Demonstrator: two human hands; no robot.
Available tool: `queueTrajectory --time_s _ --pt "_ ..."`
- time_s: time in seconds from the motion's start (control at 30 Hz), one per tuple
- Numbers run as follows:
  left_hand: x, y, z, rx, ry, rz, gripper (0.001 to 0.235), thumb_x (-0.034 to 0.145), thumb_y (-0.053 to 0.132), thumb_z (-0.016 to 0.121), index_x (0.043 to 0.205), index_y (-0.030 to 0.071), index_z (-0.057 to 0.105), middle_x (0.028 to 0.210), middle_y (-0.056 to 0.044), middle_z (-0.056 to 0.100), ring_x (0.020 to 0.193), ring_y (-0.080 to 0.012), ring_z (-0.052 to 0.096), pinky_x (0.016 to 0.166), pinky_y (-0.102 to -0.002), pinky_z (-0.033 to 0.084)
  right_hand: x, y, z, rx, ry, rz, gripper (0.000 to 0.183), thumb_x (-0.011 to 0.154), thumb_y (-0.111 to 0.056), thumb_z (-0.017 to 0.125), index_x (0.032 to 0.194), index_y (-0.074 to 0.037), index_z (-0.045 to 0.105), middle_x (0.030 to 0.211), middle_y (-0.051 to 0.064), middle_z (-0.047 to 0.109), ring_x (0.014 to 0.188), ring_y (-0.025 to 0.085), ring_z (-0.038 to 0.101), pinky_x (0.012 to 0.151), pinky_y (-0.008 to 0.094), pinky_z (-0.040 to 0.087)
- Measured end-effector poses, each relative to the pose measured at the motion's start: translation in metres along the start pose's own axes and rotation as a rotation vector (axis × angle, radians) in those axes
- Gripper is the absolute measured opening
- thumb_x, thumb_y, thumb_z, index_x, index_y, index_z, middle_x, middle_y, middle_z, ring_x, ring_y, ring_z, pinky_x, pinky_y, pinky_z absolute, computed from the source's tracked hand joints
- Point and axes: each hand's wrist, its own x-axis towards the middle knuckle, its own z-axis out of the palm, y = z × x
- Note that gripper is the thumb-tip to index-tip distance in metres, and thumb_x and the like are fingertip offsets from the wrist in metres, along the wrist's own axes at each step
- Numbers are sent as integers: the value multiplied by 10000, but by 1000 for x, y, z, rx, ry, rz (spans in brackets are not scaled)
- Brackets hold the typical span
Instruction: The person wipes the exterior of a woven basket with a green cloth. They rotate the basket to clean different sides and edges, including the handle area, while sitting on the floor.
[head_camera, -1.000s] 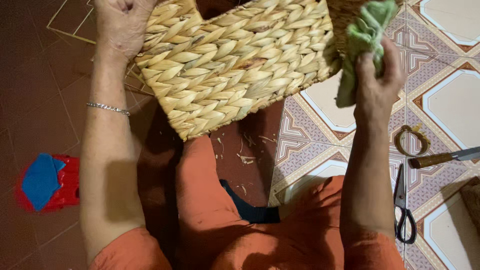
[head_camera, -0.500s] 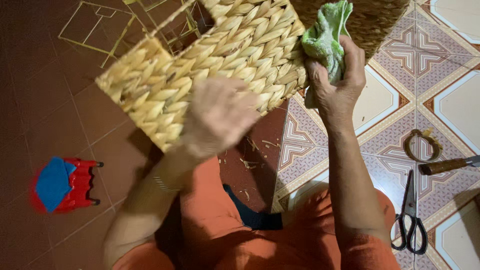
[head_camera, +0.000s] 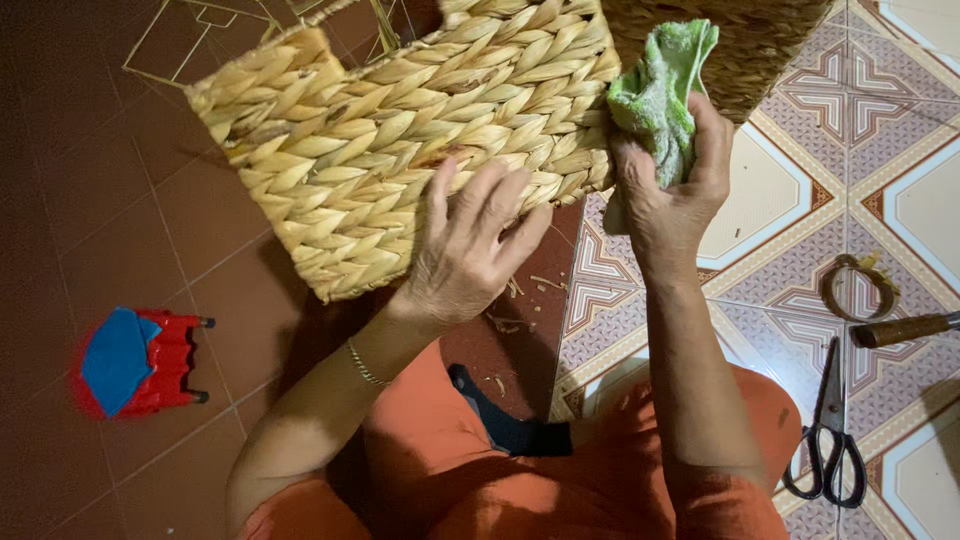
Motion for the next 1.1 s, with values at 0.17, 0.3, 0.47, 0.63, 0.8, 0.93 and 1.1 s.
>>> queueTrajectory --time_s 0.17,0.3,0.47,0.63,0.8,0.93,1.1 --pt "-7 1 14 43 56 46 220 1009 134 707 1221 77 685 1338 -133 589 1224 -277 556 1054 -533 403 -1 -3 4 9 7 3 459 1007 18 759 1413 -20 549 1243 78 553 1185 183 590 1076 294 500" --pt "-1 -2 28 -40 129 57 185 995 104 777 1149 37 699 1221 -81 616 1134 -225 560 1015 -437 429 3 -2 4 -4 4 5 500 996 10 778 1439 -21 550 1232 76 556 1175 180 591 1063 291 501" --pt "-2 -4 28 -290 121 -61 176 936 90 808 1020 24 667 1138 -73 628 1069 -234 574 948 -400 440 2 2 1 -22 11 4 454 1006 17 774 1402 -7 552 1234 82 556 1172 184 587 1063 289 497" --pt "12 -5 28 -334 85 -50 154 959 -53 711 1085 35 704 1152 -74 645 1022 -210 566 870 -335 437 3 8 -2 -24 30 19 459 1001 15 778 1401 -3 554 1257 85 565 1187 189 593 1070 295 499" --pt "17 -3 18 -486 18 37 161 942 4 690 1083 79 673 1042 -4 674 966 -173 559 869 -351 379 4 13 -6 -12 37 41 513 1010 -25 812 1453 -18 552 1320 84 563 1213 196 595 1074 305 509" --pt "23 -1 18 -545 -18 5 108 969 42 695 1047 106 657 877 34 634 895 -167 524 870 -353 350 4 17 -6 -3 47 48 458 1028 -31 797 1416 -11 554 1295 82 569 1221 193 599 1090 303 505" --pt "24 3 25 -436 -33 -8 164 943 -46 649 1039 86 670 743 15 562 835 -181 512 816 -356 377 4 19 -10 -8 39 33 478 1027 -44 815 1427 -15 555 1285 88 566 1211 194 588 1080 308 496"
